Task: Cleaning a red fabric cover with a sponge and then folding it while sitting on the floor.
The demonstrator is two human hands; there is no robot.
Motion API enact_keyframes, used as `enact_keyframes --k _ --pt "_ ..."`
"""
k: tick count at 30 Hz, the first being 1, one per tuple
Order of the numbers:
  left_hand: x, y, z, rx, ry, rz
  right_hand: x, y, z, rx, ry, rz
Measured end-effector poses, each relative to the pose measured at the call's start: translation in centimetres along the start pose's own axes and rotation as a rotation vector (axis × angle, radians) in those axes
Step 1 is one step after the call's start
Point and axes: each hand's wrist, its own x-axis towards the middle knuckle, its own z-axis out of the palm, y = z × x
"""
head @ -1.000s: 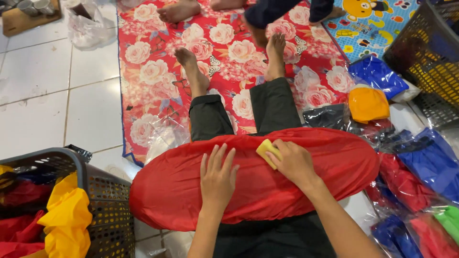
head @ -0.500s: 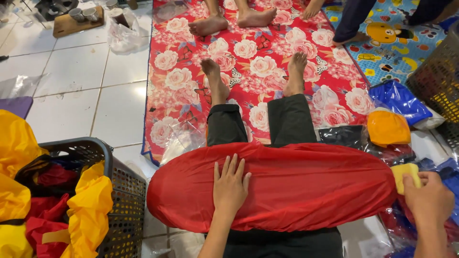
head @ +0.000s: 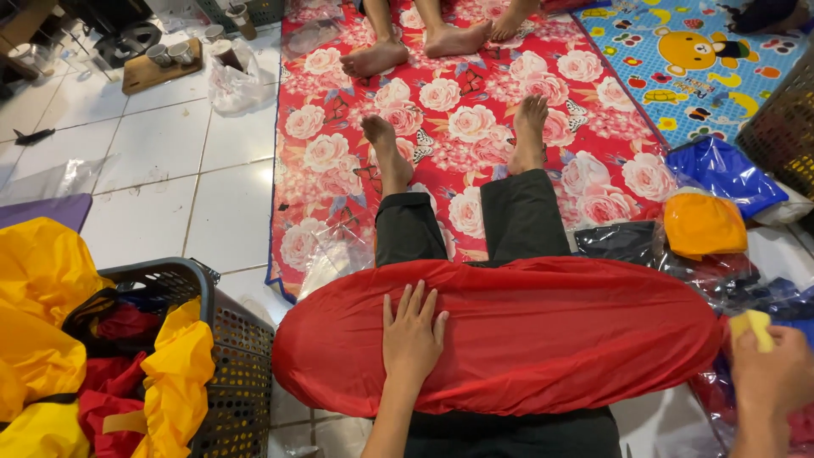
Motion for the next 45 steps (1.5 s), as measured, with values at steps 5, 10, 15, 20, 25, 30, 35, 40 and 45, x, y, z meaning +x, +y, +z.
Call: enact_keyframes --k 5,10,15,20,25,30,35,40,45 --pt "0.0 0.3 0.2 -0.001 0.001 -0.01 -1.6 2.7 0.3 0.236 0.207 -0.078" --pt "0.1 0.2 0.1 -0.012 -0.012 -0.014 -10.0 -8.0 -3.3 0.209 -0.074 -0.18" --pt "-0.1 -0.1 0.2 -0.028 0.033 0.0 -6.4 -4.2 -1.3 -0.22 -0.26 -0.374" --pt "0.0 0.0 0.2 -0.043 0.032 -0.002 -0.6 6.4 2.2 -0.181 0.164 -0.284" --pt "0.1 0.1 0.3 -0.034 0.013 -0.012 -6.3 -1.3 -0.9 -0.148 0.32 -0.249" --pt "0.1 0.1 0.3 -0.024 -0.001 -0.018 -15.6 -12.7 -2.1 0.217 -0.234 -0.257" --pt "-0.1 0.0 0.0 -0.044 -0.015 -0.028 -13.7 -13.5 -2.1 0.044 -0.494 -0.351" --pt "-0.1 -0.2 0.5 -0.039 -0.008 -0.022 -5.6 -8.7 -4.7 0.07 -0.346 0.054" --pt "0.2 -0.1 0.3 -0.053 -0.022 -0.028 0.9 3.5 0.9 -0.097 0.172 -0.152"
